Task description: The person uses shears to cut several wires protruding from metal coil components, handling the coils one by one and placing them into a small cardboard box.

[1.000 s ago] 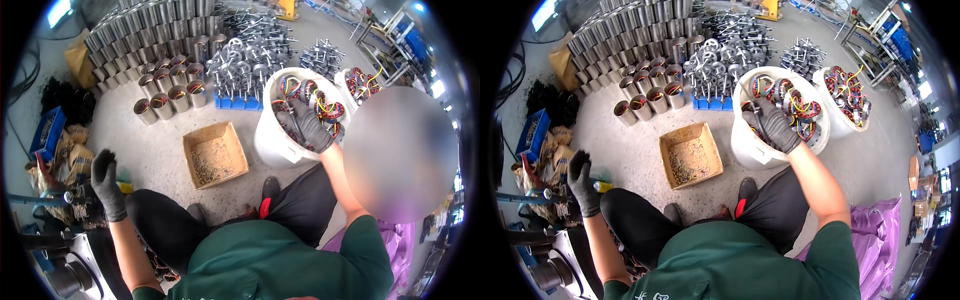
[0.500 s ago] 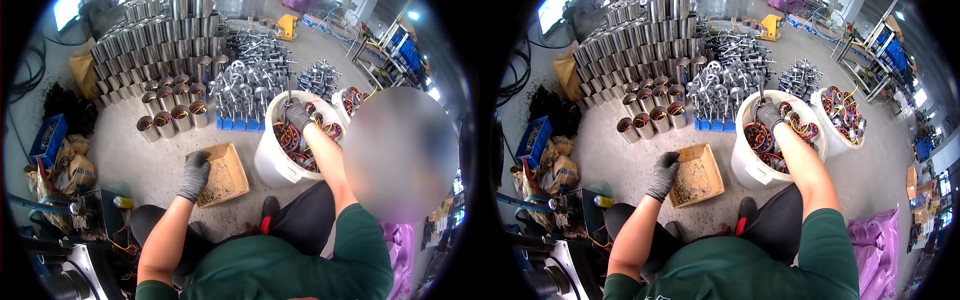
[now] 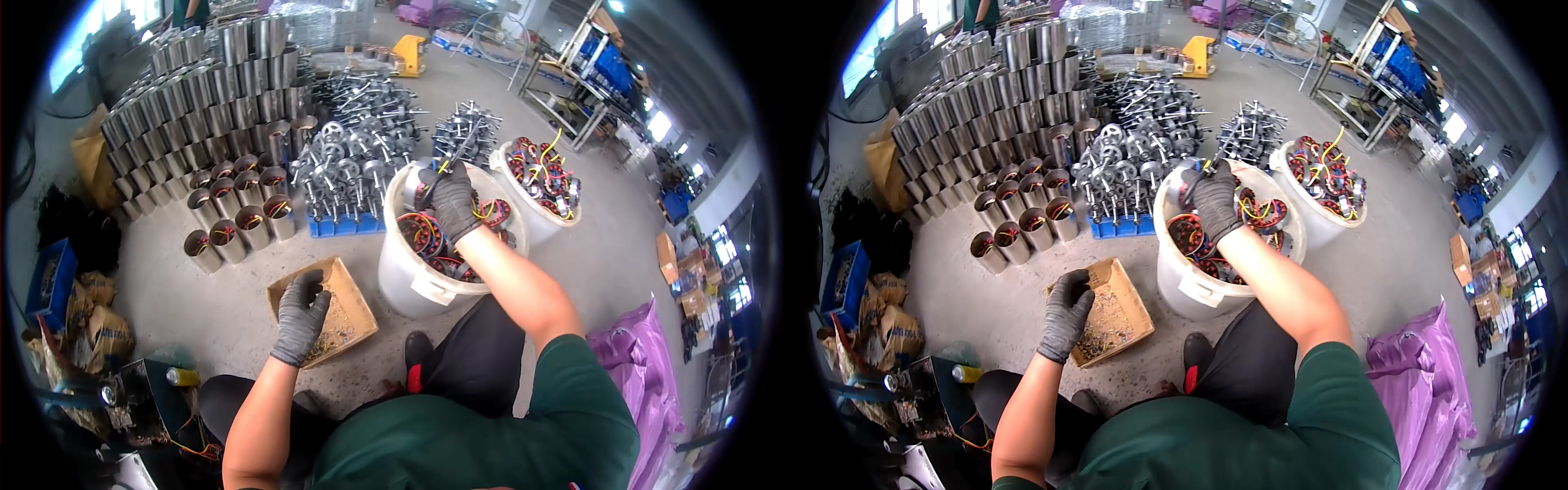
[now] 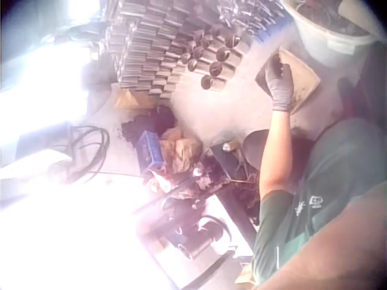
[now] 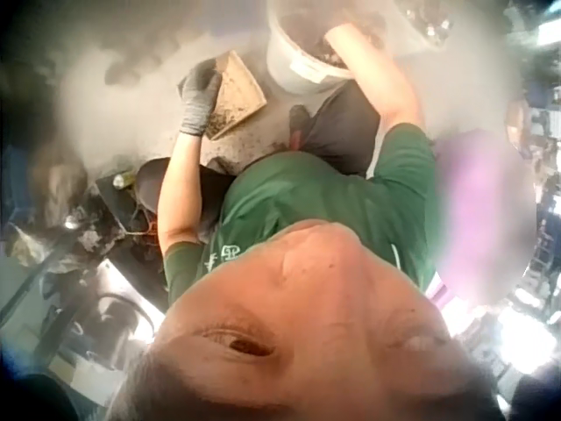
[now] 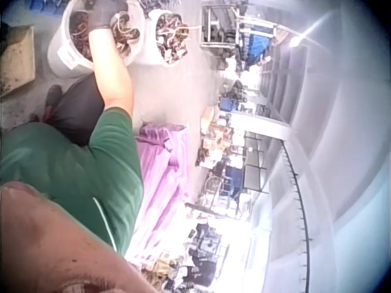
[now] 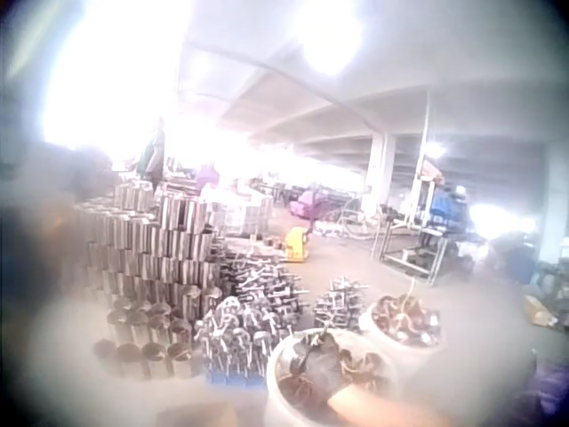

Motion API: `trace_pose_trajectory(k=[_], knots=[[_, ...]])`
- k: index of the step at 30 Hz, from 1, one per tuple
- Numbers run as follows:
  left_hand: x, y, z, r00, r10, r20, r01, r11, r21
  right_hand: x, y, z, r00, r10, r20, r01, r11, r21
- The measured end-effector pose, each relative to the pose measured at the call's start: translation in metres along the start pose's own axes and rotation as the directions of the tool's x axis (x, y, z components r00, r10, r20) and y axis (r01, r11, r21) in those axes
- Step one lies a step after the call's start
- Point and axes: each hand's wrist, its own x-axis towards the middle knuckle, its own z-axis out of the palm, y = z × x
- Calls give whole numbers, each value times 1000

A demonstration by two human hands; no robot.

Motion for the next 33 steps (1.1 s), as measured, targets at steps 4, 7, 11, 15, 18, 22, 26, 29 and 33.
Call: trace_pose_trajectory(k=[4,7,11,15,18,22,26,29,33], knots=[[-4,31,17,964,266,-3,-260,944,202,-111,-63,39,981,6,195,-65,952,298],[-7,34,34,924,380,-37,-364,907,211,-170,-60,58,893,201,402,-368,840,399],[-12,12,38,963,161,-215,-168,986,-17,-209,-20,77,864,131,486,-349,852,391],[-17,10,16,974,-217,-70,176,910,-375,-195,-36,49,823,-122,554,334,893,-300],[-21,8,7,953,-301,-18,272,883,-383,-182,-10,45,837,-179,517,442,778,-447],[-21,-4,-1,908,-371,193,416,758,-502,-190,17,57,736,302,606,-169,949,-268],[-18,-24,4,916,-382,124,402,868,-293,-198,52,58,775,242,584,-129,965,-229],[-13,-24,6,968,-249,-25,247,936,250,-202,60,55,793,328,514,-311,942,-122],[-12,-12,11,983,-174,-49,171,805,568,-212,62,59,850,198,488,-72,961,-265]])
